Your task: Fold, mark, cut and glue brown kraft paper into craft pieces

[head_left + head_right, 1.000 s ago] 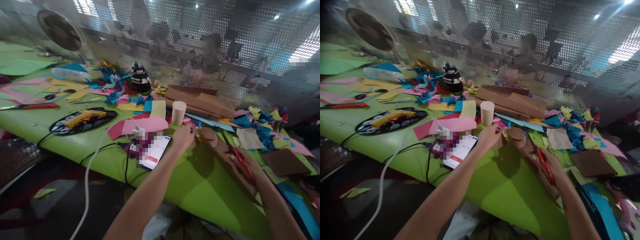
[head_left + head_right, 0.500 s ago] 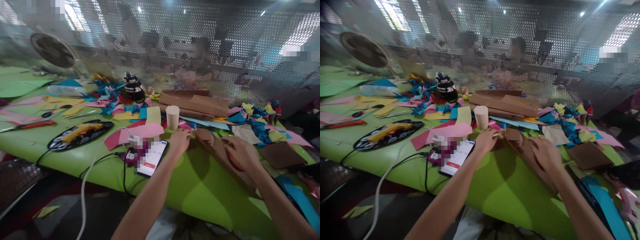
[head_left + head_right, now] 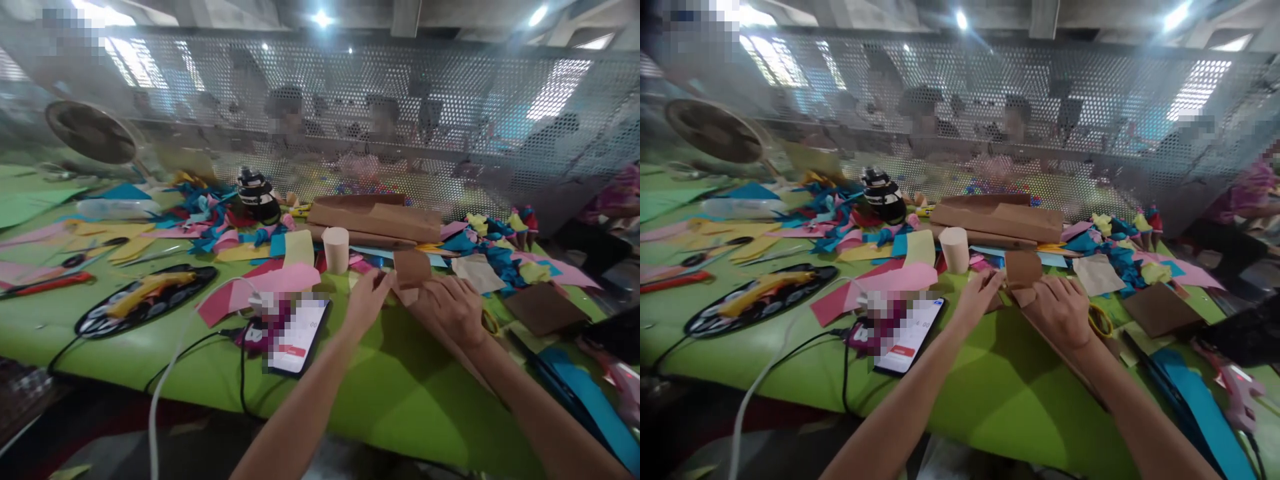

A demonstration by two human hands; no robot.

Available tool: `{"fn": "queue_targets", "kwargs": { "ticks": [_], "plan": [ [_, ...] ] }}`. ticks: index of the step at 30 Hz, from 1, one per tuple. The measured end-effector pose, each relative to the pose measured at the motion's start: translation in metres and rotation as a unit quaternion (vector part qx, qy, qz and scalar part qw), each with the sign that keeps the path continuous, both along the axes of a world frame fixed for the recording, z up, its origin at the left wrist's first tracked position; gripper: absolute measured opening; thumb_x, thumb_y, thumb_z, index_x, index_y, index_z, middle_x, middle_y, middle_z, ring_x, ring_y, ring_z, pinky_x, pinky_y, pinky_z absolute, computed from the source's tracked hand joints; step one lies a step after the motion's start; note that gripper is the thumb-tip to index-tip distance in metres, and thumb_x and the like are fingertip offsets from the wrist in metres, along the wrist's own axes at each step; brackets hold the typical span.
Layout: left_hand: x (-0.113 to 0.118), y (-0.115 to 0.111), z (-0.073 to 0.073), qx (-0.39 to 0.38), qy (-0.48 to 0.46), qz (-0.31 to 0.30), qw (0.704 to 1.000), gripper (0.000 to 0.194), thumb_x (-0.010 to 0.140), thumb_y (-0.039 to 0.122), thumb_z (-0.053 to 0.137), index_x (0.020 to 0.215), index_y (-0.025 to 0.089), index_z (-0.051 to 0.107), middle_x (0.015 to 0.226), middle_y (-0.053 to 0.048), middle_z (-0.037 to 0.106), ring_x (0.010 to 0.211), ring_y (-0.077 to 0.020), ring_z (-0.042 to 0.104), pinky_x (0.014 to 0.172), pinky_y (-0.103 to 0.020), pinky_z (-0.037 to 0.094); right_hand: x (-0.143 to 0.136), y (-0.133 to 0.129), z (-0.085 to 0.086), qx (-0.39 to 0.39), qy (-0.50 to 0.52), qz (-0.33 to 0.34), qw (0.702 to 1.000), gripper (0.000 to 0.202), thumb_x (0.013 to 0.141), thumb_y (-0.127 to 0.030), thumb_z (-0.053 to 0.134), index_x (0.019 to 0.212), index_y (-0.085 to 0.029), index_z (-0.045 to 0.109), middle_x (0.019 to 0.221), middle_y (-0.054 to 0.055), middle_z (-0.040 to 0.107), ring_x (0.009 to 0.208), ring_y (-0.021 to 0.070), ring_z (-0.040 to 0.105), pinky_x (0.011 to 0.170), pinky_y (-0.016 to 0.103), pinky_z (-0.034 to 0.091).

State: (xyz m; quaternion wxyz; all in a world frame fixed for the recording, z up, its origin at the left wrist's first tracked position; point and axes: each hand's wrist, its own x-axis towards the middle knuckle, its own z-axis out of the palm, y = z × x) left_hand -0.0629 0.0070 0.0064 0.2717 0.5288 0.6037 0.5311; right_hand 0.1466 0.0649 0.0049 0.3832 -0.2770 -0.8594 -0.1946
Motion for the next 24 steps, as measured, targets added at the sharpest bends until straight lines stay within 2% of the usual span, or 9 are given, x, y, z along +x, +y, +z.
{"fn": "queue_targets", "kwargs": {
  "ticks": [2,4,6,8,11,14,17,20,24],
  "plan": [
    [0.011,0.002,-0.001,-0.013,-0.078,-0.08,0.994,0.043,0.092,0.058,0.058,0.074,0.019,0.062,0.073,-0.001,0.063,0.079,-0.0186,0.059,0.076,-0.029,0.045,0.005,-0.008,0.002,0.024,-0.002,0.012,1.0,0.012,0.095,-0.015,0.06,0.099,-0.021,0.07,0.102,0.008,0.077,0.09,0.0222,0.067,0.082,0.036,0.043],
    [0.02,0.005,-0.002,-0.011,-0.166,-0.143,0.976,0.039,0.087,0.055,0.064,0.078,0.018,0.066,0.078,-0.003,0.066,0.084,-0.0192,0.061,0.08,-0.03,0.046,0.009,-0.015,0.004,0.004,-0.003,0.027,1.0,0.015,0.094,-0.014,0.061,0.104,-0.022,0.071,0.105,0.008,0.077,0.091,0.0233,0.067,0.082,0.037,0.044],
    [0.026,0.008,-0.002,-0.014,-0.206,-0.146,0.967,0.034,0.084,0.051,0.067,0.083,0.017,0.068,0.08,-0.003,0.068,0.082,-0.0182,0.061,0.08,-0.03,0.046,0.011,-0.021,0.008,-0.047,0.025,0.058,0.997,0.019,0.094,-0.014,0.061,0.106,-0.024,0.071,0.107,0.007,0.077,0.097,0.0244,0.067,0.085,0.039,0.046],
    [0.028,0.009,0.0,-0.017,-0.191,-0.12,0.974,0.031,0.085,0.047,0.065,0.082,0.016,0.068,0.077,-0.003,0.067,0.074,-0.016,0.058,0.075,-0.028,0.045,0.015,-0.026,0.015,-0.126,0.102,0.084,0.983,0.019,0.095,-0.015,0.06,0.105,-0.026,0.072,0.108,0.007,0.074,0.102,0.0248,0.066,0.089,0.039,0.048],
    [0.029,0.01,0.003,-0.022,-0.138,-0.116,0.983,0.03,0.087,0.043,0.062,0.074,0.016,0.065,0.069,-0.002,0.064,0.067,-0.015,0.055,0.068,-0.027,0.042,0.023,-0.03,0.027,-0.286,0.257,0.078,0.92,0.014,0.096,-0.024,0.06,0.106,-0.025,0.07,0.109,0.008,0.07,0.1,0.0236,0.066,0.086,0.037,0.051],
    [0.033,0.011,0.004,-0.028,-0.098,-0.134,0.986,0.032,0.089,0.044,0.06,0.072,0.017,0.062,0.07,-0.003,0.064,0.069,-0.0163,0.057,0.067,-0.027,0.041,0.026,-0.026,0.026,-0.463,0.36,0.107,0.803,0.022,0.093,-0.035,0.066,0.113,-0.025,0.066,0.106,0.007,0.07,0.094,0.0224,0.066,0.081,0.034,0.053],
    [0.043,0.013,0.003,-0.014,-0.061,-0.128,0.99,0.031,0.091,0.046,0.06,0.078,0.017,0.064,0.079,-0.005,0.067,0.076,-0.0183,0.058,0.069,-0.028,0.043,0.026,-0.018,0.013,-0.564,0.41,0.166,0.697,0.041,0.082,-0.036,0.079,0.116,-0.025,0.061,0.1,0.005,0.072,0.089,0.0229,0.069,0.078,0.034,0.055],
    [0.055,0.016,0.0,-0.003,-0.069,-0.121,0.99,0.03,0.092,0.047,0.06,0.084,0.017,0.064,0.086,-0.006,0.069,0.083,-0.0202,0.06,0.07,-0.028,0.045,0.029,-0.014,0.001,-0.584,0.429,0.176,0.666,0.052,0.075,-0.034,0.085,0.118,-0.026,0.059,0.094,0.002,0.073,0.083,0.0219,0.069,0.073,0.032,0.054],
    [0.065,0.022,-0.009,-0.015,-0.094,-0.118,0.988,0.031,0.093,0.048,0.059,0.082,0.019,0.06,0.08,-0.004,0.065,0.077,-0.0183,0.057,0.066,-0.027,0.043,0.039,-0.015,0.003,-0.574,0.415,0.166,0.686,0.052,0.085,-0.036,0.076,0.131,-0.029,0.056,0.08,-0.003,0.068,0.072,0.0175,0.064,0.066,0.028,0.05]
  ]
}}
